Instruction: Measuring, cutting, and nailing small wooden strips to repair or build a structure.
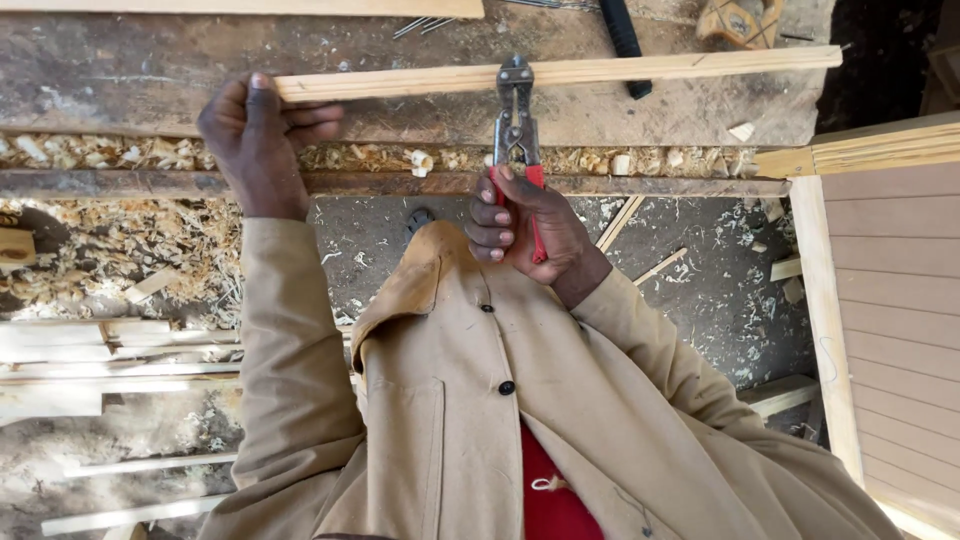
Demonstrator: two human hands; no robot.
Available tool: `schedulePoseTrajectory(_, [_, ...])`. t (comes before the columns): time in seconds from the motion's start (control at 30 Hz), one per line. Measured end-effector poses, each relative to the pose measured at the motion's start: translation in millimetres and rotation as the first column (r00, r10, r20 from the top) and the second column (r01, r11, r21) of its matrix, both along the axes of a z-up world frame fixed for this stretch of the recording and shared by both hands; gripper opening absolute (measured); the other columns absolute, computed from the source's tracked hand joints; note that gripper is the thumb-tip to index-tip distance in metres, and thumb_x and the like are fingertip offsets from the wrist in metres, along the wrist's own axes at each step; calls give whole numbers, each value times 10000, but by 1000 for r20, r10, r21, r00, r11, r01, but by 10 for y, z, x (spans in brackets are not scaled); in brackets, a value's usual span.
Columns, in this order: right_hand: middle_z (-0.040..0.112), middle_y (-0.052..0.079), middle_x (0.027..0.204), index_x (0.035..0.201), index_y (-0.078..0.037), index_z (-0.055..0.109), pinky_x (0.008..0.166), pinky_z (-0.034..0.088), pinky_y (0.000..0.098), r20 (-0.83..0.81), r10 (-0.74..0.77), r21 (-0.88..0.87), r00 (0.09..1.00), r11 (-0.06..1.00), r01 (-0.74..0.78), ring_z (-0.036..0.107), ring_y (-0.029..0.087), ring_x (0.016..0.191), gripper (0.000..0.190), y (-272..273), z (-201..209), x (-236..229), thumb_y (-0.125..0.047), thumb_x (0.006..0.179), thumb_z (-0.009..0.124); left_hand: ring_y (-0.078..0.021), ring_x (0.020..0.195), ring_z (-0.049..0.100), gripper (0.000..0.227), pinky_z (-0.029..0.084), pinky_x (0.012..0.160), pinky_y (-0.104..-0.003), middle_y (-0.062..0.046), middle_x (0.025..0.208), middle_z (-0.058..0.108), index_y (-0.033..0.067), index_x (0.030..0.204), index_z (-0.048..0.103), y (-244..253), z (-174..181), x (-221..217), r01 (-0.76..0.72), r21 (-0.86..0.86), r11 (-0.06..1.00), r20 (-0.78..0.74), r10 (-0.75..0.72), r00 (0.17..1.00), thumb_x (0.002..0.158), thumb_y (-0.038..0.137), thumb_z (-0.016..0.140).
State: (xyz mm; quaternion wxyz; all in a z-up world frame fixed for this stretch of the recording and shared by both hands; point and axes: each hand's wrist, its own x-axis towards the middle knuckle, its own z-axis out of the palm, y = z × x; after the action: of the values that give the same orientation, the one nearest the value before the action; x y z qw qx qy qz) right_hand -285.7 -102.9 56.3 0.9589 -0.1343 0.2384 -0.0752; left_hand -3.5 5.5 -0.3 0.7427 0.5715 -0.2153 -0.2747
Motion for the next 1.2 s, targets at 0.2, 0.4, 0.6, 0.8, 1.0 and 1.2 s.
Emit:
schedulePoseTrajectory(0.2, [391, -72, 675, 912, -106, 524, 441, 351, 208, 160, 14, 188, 987, 981, -45, 361, 39, 524, 376, -69, -146, -199, -403, 1140, 554, -290, 721, 801, 279, 649, 617, -391, -238, 846, 742, -20, 933, 652, 1, -3, 16, -15, -38, 999, -56, 13, 998, 1134, 152, 565])
schedulePoseTrajectory(0.4, [563, 29, 742, 962, -31, 574, 547, 532, 324, 64, -117, 75, 991, 991, 112, 623, 148, 626, 423, -213, 203, -365, -426, 1096, 504, -300, 707, 778, 276, 674, 605, -400, -236, 847, 738, -67, 1035, 685, 95, 21, 78, -112, -52, 992, -113, 105, 988, 1163, 151, 575])
schedulePoseTrajectory(0.6, [599, 55, 769, 1027, 25, 661, 541, 532, 304, -428, -349, -578, 834, 815, 45, 625, 149, 623, 439, -416, -210, -1053, -411, 1072, 637, -280, 768, 666, 196, 621, 627, -421, -215, 923, 645, 28, 1094, 675, -192, -22, 28, -702, 38, 711, 608, 541, 581, 994, 190, 627])
schedulePoseTrajectory(0.8, [718, 143, 855, 1012, 31, 648, 716, 671, 389, -396, -215, -517, 893, 856, -23, 773, 275, 772, 397, -444, -128, -1064, -365, 987, 679, -279, 1334, 608, 349, 576, 1092, -408, -103, 1356, 634, 78, 1346, 635, -854, 133, -1083, -84, 116, 990, 849, -55, 526, 1008, 11, 689])
schedulePoseTrajectory(1.0, [731, 163, 879, 1032, 57, 669, 733, 667, 384, -359, -85, -397, 930, 915, -70, 776, 302, 819, 384, -548, -215, -1028, -327, 1005, 656, -304, 1136, 545, 436, 441, 1023, -462, -88, 1188, 608, 34, 1261, 663, -1409, 11, -1547, 69, 385, 920, 888, -390, 242, 918, 242, 835])
schedulePoseTrajectory(1.2, [699, 135, 864, 1035, 47, 665, 730, 667, 368, -269, -49, -361, 962, 931, -54, 775, 316, 836, 369, -659, -324, -1075, -322, 1030, 652, -301, 1092, 537, 337, 427, 966, -460, -74, 1154, 597, 49, 1241, 682, -1374, 9, -1541, 71, 399, 914, 884, -404, 237, 984, 245, 777])
